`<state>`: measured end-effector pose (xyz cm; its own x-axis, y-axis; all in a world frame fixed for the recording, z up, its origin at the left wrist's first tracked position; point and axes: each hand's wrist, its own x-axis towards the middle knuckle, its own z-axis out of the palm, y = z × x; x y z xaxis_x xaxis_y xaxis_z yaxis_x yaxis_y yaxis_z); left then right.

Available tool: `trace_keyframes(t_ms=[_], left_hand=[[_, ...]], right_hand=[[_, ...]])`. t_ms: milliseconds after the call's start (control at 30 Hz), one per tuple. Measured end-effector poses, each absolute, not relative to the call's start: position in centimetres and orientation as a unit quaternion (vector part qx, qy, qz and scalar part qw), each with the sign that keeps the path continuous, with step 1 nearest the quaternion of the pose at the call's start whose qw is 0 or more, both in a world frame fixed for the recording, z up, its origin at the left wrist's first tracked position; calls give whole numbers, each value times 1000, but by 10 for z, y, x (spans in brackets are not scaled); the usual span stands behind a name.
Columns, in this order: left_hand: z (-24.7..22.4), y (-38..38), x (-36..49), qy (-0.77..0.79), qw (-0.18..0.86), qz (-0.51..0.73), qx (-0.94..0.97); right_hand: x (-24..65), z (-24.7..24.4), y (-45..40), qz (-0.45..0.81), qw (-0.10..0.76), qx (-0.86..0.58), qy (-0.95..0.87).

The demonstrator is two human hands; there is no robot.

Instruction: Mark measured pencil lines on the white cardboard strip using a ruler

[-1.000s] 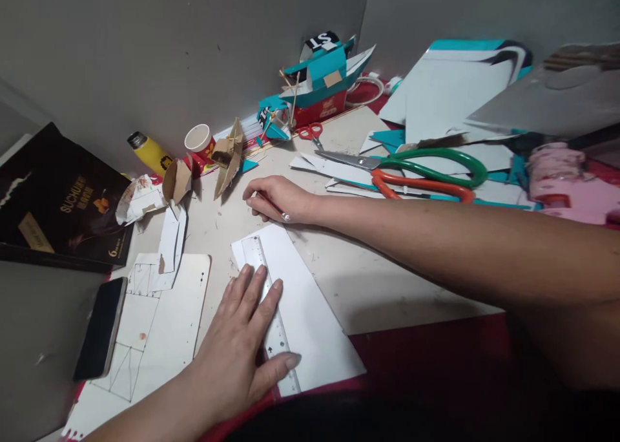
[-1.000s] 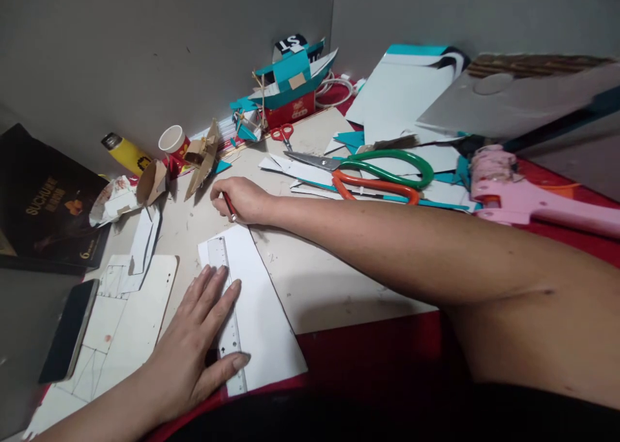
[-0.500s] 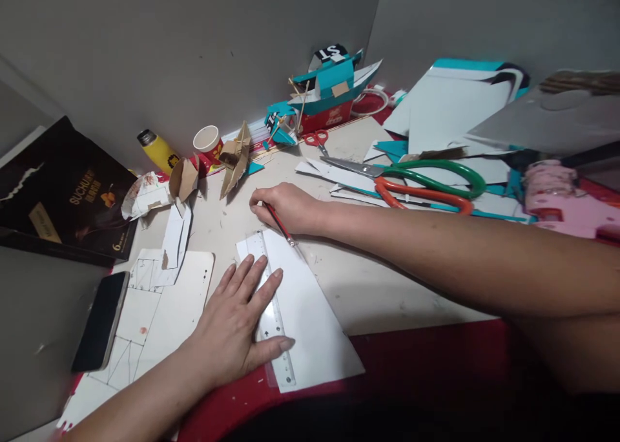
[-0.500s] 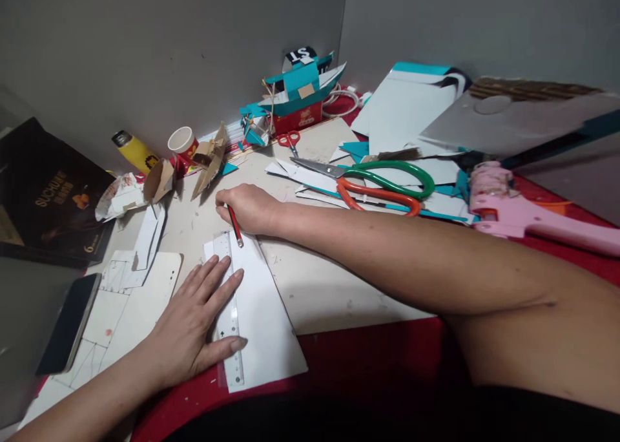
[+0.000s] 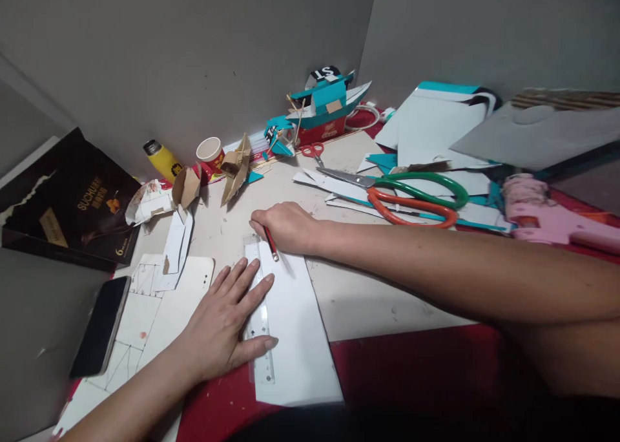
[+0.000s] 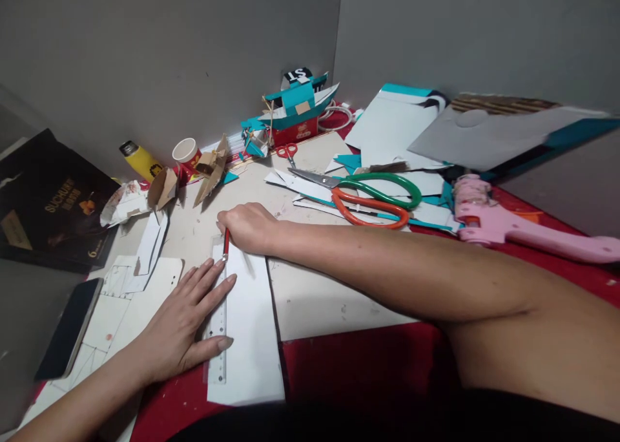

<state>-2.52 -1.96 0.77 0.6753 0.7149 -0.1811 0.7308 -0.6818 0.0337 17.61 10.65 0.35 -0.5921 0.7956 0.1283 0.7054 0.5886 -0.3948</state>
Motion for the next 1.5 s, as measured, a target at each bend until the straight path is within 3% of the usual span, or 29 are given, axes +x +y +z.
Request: trace_keyframes(t_ms=[667, 1500], left_hand=[[3, -5, -24, 386, 43, -27, 921], [-7, 17, -29, 358, 40, 8, 933]], right_hand=[[161, -9, 130, 81, 155, -474, -863], [170, -24, 142, 189, 331, -446, -810]])
